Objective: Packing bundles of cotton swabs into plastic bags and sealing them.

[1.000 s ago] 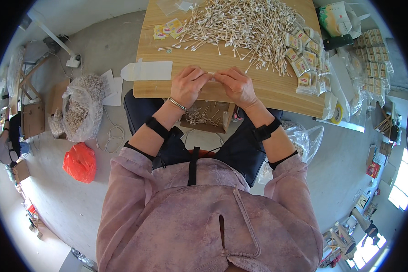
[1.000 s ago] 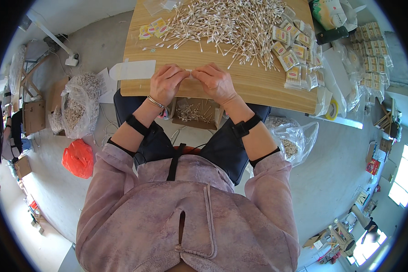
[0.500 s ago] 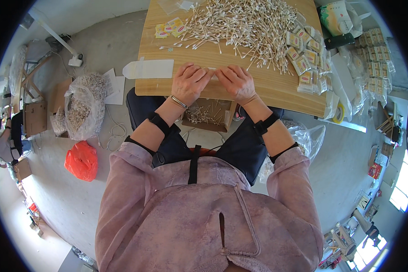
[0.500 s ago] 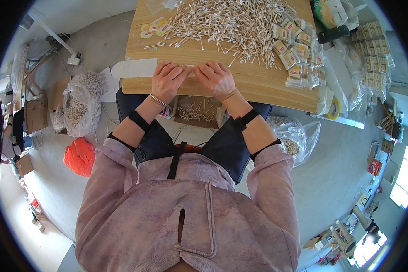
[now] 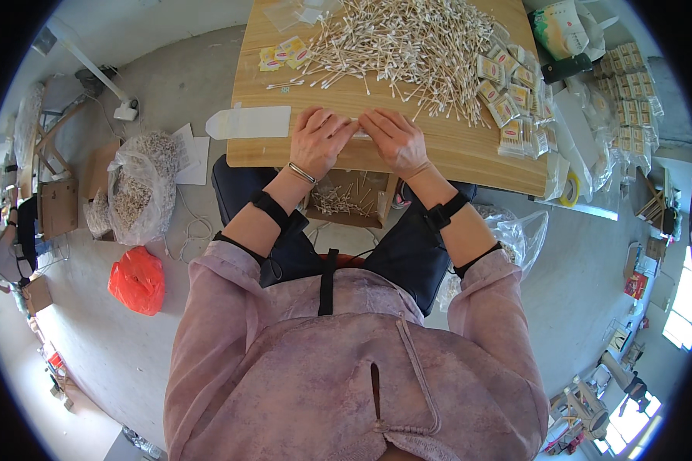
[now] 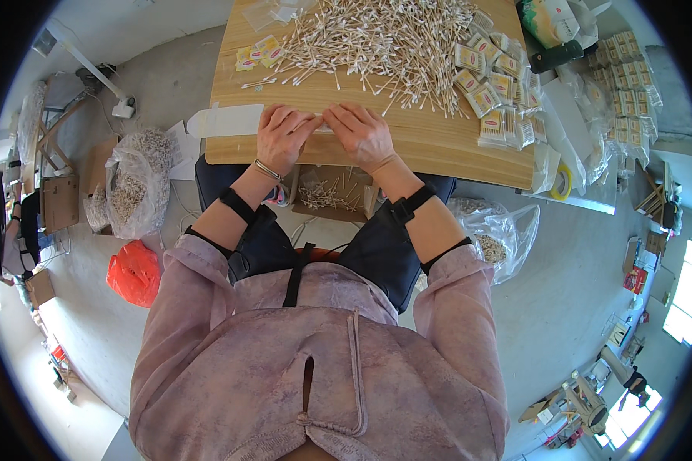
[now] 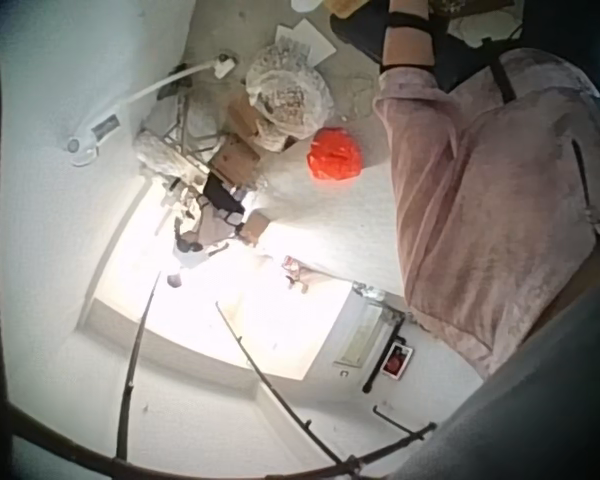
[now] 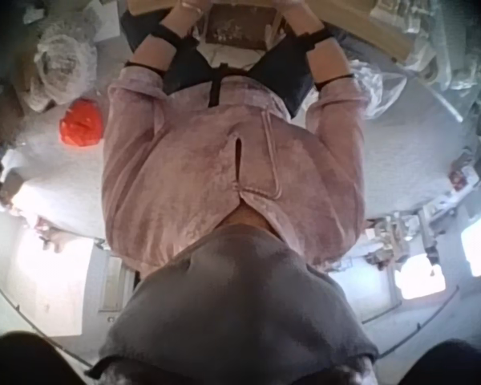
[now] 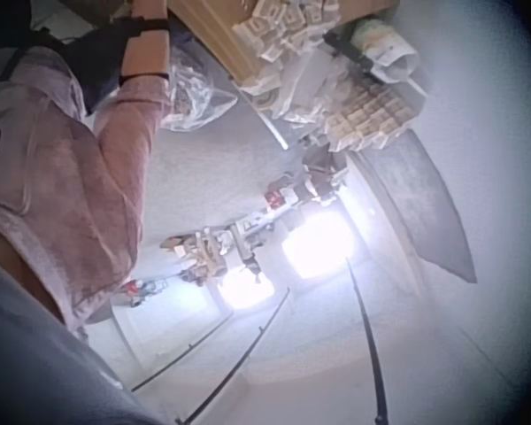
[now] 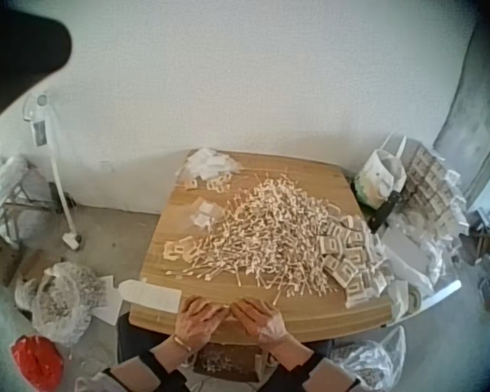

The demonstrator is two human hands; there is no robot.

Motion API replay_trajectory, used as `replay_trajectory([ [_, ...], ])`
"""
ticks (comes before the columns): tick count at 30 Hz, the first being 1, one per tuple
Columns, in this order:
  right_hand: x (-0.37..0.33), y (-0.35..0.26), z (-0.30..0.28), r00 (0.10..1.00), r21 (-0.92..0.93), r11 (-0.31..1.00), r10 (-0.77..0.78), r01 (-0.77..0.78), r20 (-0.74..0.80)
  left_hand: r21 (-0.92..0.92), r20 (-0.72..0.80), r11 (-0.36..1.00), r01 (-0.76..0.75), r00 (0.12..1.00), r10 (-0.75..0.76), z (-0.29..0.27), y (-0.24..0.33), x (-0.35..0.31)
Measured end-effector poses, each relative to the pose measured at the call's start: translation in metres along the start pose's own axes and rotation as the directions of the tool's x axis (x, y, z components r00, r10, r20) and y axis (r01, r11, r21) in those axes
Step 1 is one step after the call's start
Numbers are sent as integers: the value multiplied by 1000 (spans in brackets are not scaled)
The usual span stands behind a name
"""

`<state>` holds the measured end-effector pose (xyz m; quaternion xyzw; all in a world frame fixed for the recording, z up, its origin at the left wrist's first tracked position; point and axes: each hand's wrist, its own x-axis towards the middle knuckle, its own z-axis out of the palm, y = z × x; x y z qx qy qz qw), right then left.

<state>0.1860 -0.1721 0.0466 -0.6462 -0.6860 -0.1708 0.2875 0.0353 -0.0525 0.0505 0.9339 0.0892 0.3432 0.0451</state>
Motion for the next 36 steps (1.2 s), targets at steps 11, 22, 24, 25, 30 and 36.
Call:
replay_trajectory([
  [11, -3, -4, 4, 999, -117, 993, -29, 30, 15, 66, 2, 998, 14, 1000, -15, -4, -4, -3],
  [22, -6, -8, 2, 999, -131, 990, -47, 48, 10, 127, 9, 990, -56, 998, 56, -7, 1, -5],
  [24, -4, -6, 5, 999, -137, 989, -52, 52, 9, 134, 14, 990, -47, 999, 46, -5, 0, -5],
  [25, -3, -5, 5, 998, -144, 988, -56, 57, 7, 140, 19, 989, -39, 999, 36, -5, 0, -4],
  [30, -6, -7, 6, 998, -174, 983, -65, 65, 6, 158, 14, 986, -49, 999, 47, -6, 2, -6],
  [36, -6, -9, 7, 999, -176, 983, -48, 48, 3, 158, 27, 986, -46, 999, 42, -6, 3, -9],
])
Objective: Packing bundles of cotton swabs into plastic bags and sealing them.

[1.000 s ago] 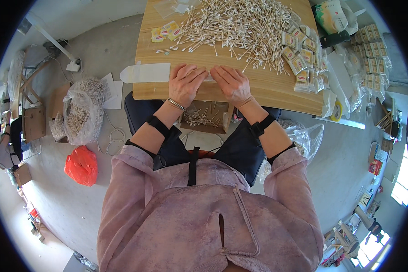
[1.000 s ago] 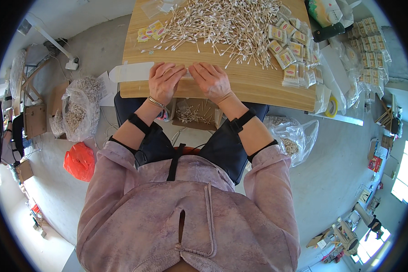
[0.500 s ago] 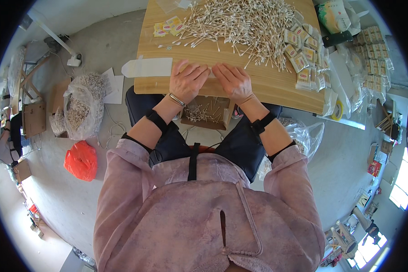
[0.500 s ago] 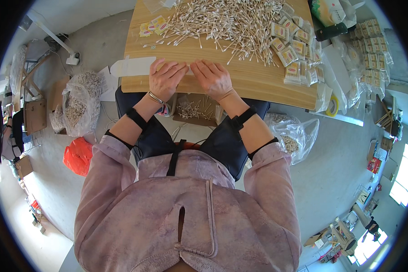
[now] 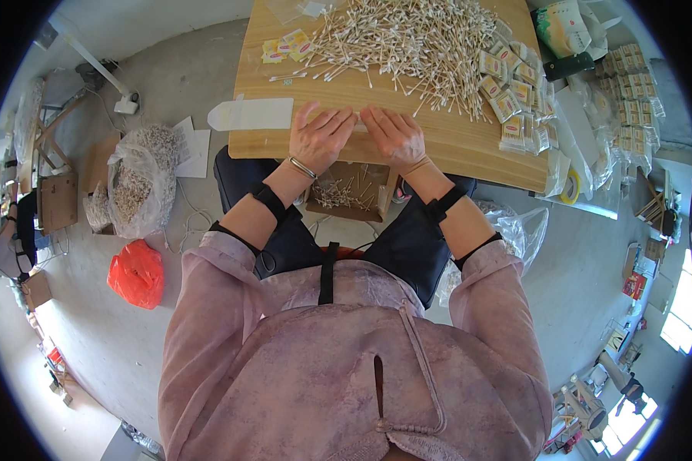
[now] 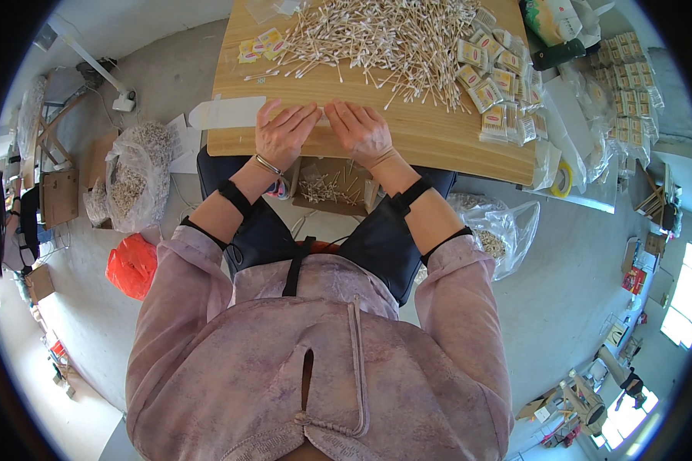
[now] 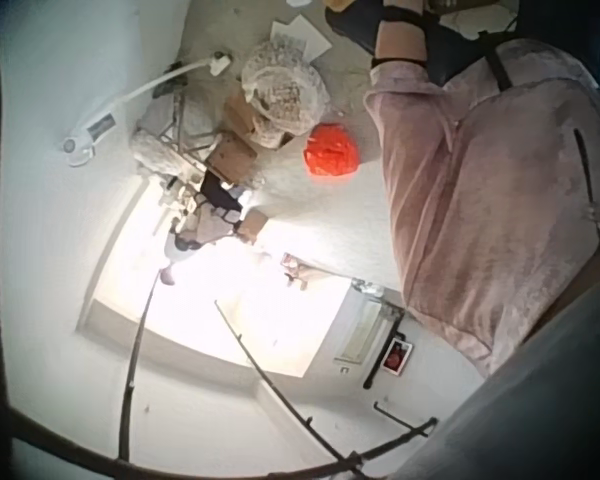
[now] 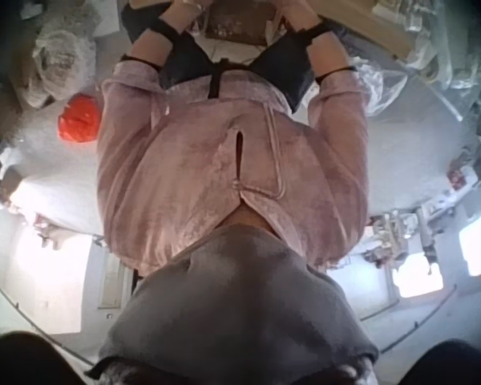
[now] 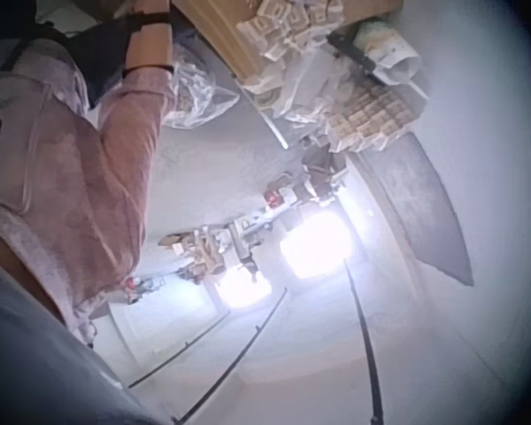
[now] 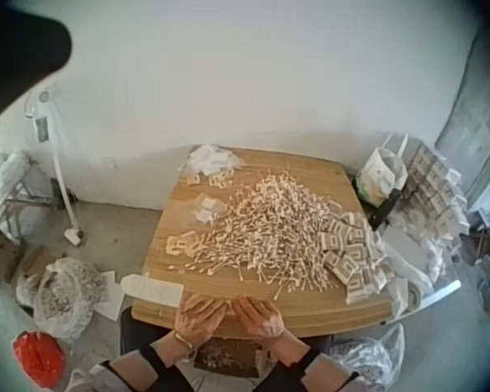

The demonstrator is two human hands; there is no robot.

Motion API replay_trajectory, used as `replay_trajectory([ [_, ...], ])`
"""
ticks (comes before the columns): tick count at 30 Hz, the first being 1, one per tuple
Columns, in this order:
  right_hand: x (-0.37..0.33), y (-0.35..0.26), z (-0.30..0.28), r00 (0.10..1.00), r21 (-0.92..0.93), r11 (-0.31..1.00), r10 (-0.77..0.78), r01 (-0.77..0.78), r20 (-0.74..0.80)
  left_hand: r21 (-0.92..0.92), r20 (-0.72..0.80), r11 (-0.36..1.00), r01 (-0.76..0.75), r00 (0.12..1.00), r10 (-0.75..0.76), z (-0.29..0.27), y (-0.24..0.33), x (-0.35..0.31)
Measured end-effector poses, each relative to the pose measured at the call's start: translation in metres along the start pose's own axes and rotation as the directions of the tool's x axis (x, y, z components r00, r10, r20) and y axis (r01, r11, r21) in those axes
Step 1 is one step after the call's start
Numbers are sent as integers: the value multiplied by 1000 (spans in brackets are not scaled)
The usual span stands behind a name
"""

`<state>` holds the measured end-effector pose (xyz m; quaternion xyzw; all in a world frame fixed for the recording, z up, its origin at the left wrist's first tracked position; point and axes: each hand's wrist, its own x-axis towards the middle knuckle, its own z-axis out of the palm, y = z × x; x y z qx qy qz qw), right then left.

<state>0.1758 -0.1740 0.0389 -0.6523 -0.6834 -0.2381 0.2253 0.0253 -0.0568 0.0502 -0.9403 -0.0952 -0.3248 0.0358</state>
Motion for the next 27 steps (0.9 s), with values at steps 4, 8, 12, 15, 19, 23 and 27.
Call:
replay_trajectory([
  [4, 2, 3, -3, 997, 74, 995, 57, -60, 47, -65, -15, 998, 20, 1000, -21, 3, -6, 4],
  [8, 3, 3, -6, 991, 216, 970, 97, -114, 90, -304, 87, 940, 156, 987, -135, 5, -11, 7],
  [12, 10, 8, 5, 862, 559, 656, 389, -507, 326, -476, 220, 809, 345, 937, -271, 13, -15, 13],
  [15, 7, 15, 13, 675, 602, 320, 462, -732, 575, -603, 409, 593, 533, 846, -343, 17, -13, 13],
  [19, 16, 11, 17, 562, 608, 69, 475, -791, 677, -685, 547, 286, 670, 732, -405, 32, -13, 2],
  [23, 11, 9, 26, 573, 705, -167, 471, -689, 671, -741, 649, -147, 655, 645, -403, 52, -8, -4],
  [27, -1, 13, 31, 564, 701, -212, 458, -681, 687, -723, 688, -386, 573, 644, -334, 57, -6, -8],
])
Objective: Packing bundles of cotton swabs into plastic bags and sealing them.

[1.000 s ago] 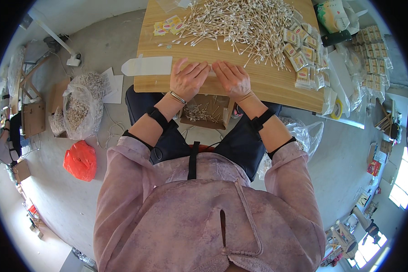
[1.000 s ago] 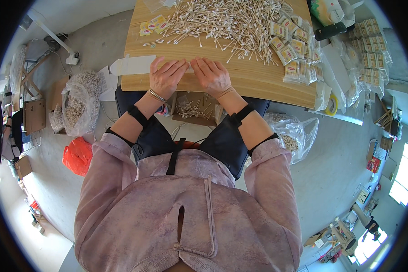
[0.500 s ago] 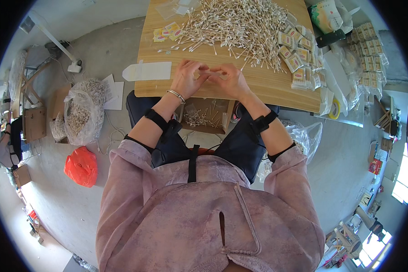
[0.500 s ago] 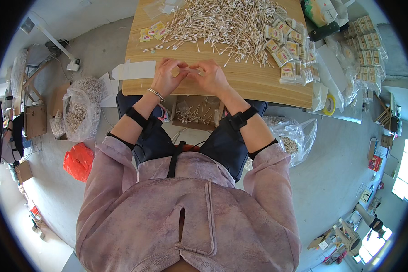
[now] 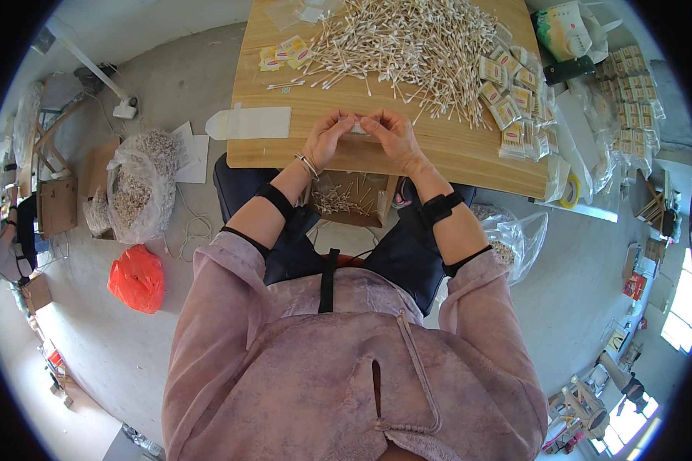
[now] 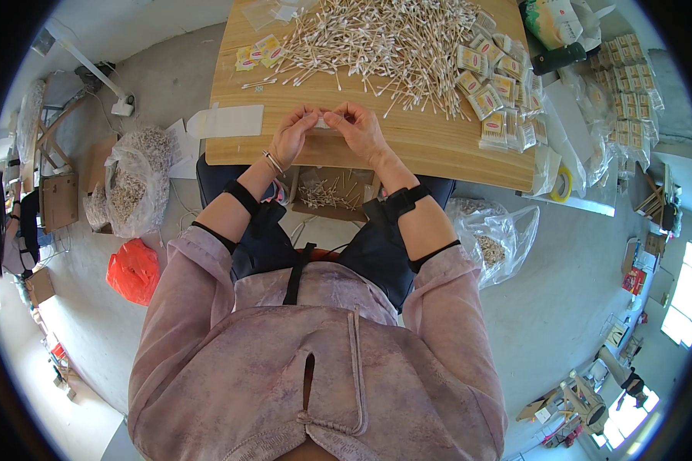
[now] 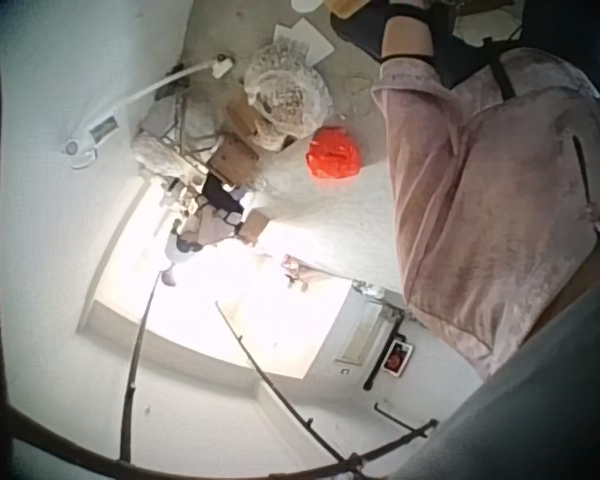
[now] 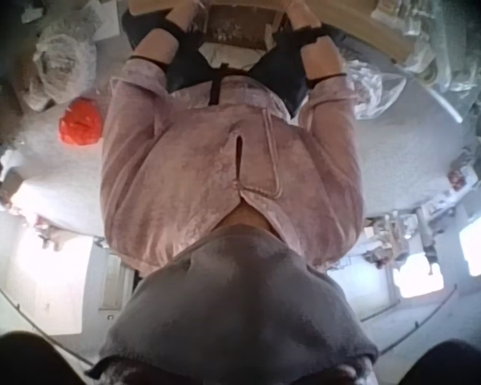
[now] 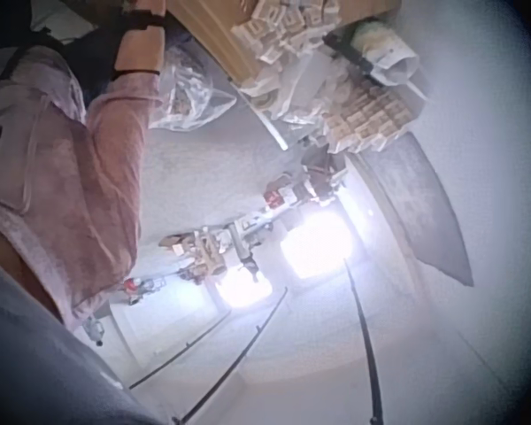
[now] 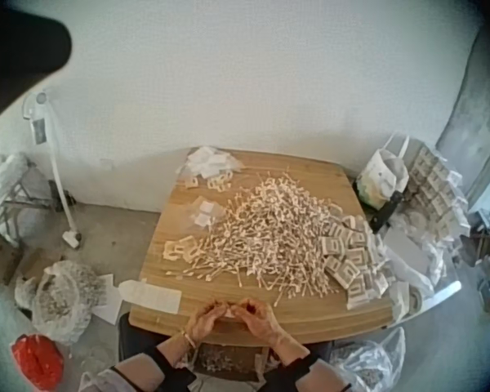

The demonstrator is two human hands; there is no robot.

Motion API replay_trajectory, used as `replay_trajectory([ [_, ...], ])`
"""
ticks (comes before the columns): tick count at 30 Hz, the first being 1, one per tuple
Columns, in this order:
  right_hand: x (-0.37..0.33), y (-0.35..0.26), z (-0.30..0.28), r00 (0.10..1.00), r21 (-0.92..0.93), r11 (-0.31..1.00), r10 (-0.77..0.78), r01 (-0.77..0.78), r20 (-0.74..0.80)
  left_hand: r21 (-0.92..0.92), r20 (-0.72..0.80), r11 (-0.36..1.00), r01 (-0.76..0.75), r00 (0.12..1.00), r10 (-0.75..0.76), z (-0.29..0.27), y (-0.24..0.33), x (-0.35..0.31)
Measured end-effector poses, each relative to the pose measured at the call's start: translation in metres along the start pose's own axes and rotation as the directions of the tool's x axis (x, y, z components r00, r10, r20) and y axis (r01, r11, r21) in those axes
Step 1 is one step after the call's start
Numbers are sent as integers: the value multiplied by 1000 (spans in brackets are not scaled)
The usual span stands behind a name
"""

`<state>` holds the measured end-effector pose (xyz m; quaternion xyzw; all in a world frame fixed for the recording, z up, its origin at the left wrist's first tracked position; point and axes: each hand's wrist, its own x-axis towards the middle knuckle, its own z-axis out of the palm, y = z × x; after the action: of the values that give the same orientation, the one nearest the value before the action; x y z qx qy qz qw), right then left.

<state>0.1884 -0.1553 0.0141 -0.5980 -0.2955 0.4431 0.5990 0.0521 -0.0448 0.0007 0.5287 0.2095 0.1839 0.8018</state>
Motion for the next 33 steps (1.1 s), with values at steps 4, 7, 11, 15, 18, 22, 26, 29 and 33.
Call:
replay_trajectory([
  [4, 1, -6, 4, 999, 96, 995, 2, 3, -46, -14, 15, 999, 35, 999, -34, -2, 1, 6],
  [7, 2, -7, 4, 998, 55, 998, 14, -11, -54, 41, -58, 998, 55, 997, -52, 0, -2, 7],
  [11, 5, -13, 9, 997, 47, 999, 14, -10, -78, 4, -47, 999, -46, 998, 46, -1, 6, 7],
  [15, -5, -10, 4, 996, -104, 995, -22, 13, -86, 265, 32, 963, -59, 998, 53, -1, 17, -3],
  [18, 1, -11, 5, 996, -121, 992, -54, 45, -73, 424, 63, 902, -77, 997, 55, -9, 21, 2],
  [22, 4, -6, -2, 999, -197, 980, 33, -35, -14, 420, 71, 901, -106, 994, 83, -7, 18, 0],
  [26, 4, -4, -4, 996, -213, 974, 84, -83, -3, 464, 53, 883, -64, 998, 44, -9, 17, -4],
  [29, 3, -1, -3, 1000, -139, 990, -13, 11, -13, 337, 46, 942, -3, 999, -13, -8, 14, -3],
  [33, 6, -6, -1, 997, -97, 992, -81, 79, -16, 205, 32, 978, 28, 999, -35, -8, 13, 2],
])
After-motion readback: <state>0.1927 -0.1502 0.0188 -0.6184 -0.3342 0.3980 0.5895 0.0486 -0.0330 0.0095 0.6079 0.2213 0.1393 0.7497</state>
